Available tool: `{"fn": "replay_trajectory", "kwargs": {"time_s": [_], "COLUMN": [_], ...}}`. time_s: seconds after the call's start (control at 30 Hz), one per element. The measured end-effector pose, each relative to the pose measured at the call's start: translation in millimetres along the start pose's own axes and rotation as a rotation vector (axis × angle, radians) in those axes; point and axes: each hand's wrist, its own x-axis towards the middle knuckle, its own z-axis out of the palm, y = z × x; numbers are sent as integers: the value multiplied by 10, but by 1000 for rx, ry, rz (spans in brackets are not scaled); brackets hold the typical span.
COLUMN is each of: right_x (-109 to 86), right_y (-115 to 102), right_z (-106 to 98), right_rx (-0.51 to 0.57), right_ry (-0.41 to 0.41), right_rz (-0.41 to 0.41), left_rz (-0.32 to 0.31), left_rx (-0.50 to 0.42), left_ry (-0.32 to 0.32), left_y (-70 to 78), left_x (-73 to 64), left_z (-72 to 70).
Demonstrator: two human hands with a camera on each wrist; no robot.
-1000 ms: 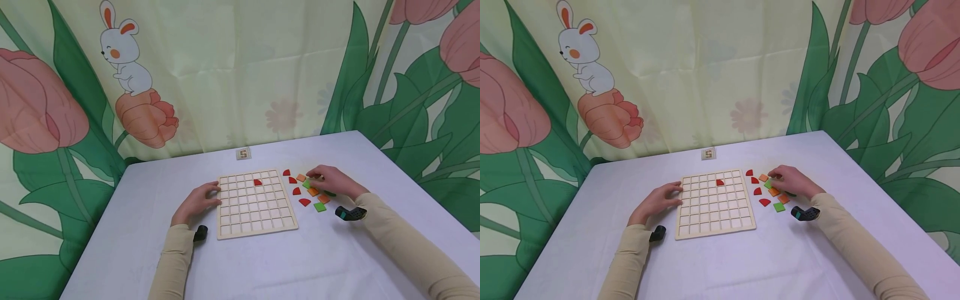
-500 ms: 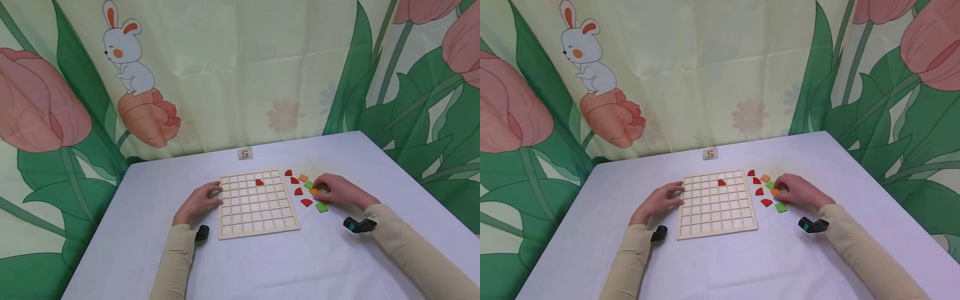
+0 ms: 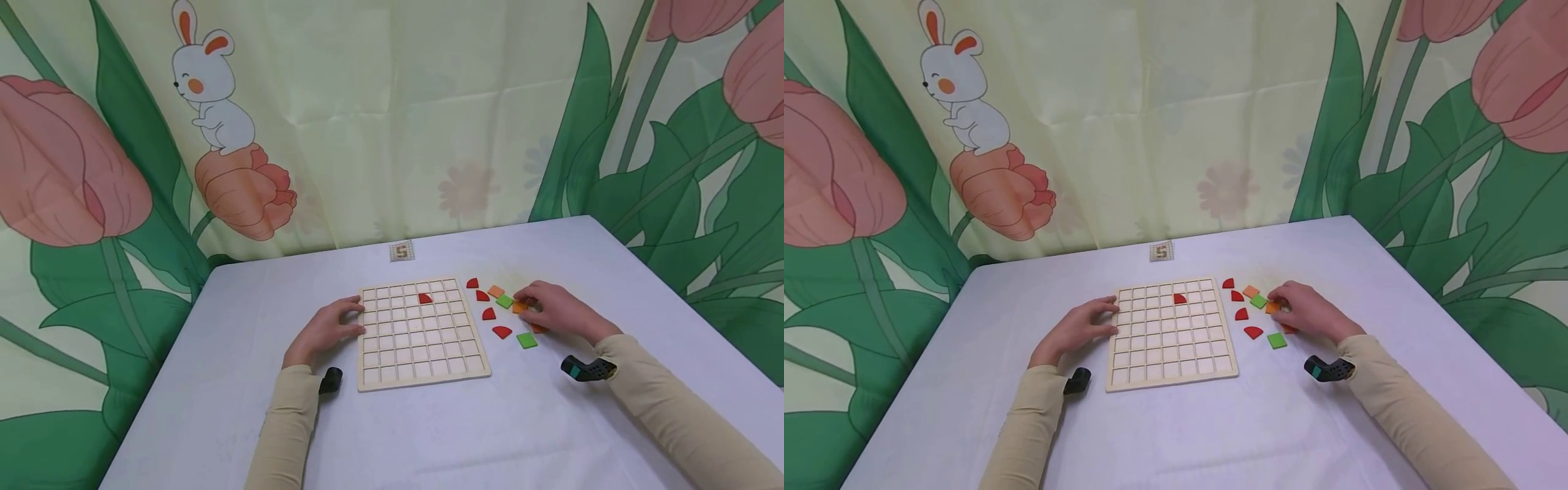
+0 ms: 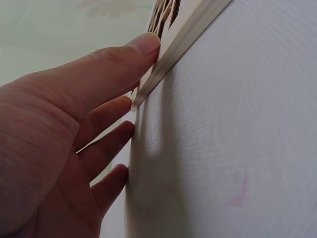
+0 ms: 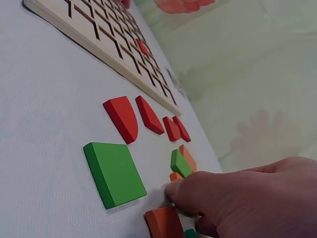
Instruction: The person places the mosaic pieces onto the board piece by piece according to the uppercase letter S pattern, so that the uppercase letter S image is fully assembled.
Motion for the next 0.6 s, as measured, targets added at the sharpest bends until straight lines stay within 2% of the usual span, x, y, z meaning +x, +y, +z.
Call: {"fn": "replay_trajectory", "kwargs": {"time_s": [0.37,0.6], "right_x": [13,47], "right_y": [-17,-47], "right_z": [11,2], "right_rx": [-3,41], "right_ry": [17,76], "right_rz": [11,-6], "left_rz": [9,0], "left_rx": [5,-1], "left_ry": [3,-1], "left_y": [-18,-43], "left_x": [18,25], "left_z": [-1,6]}}
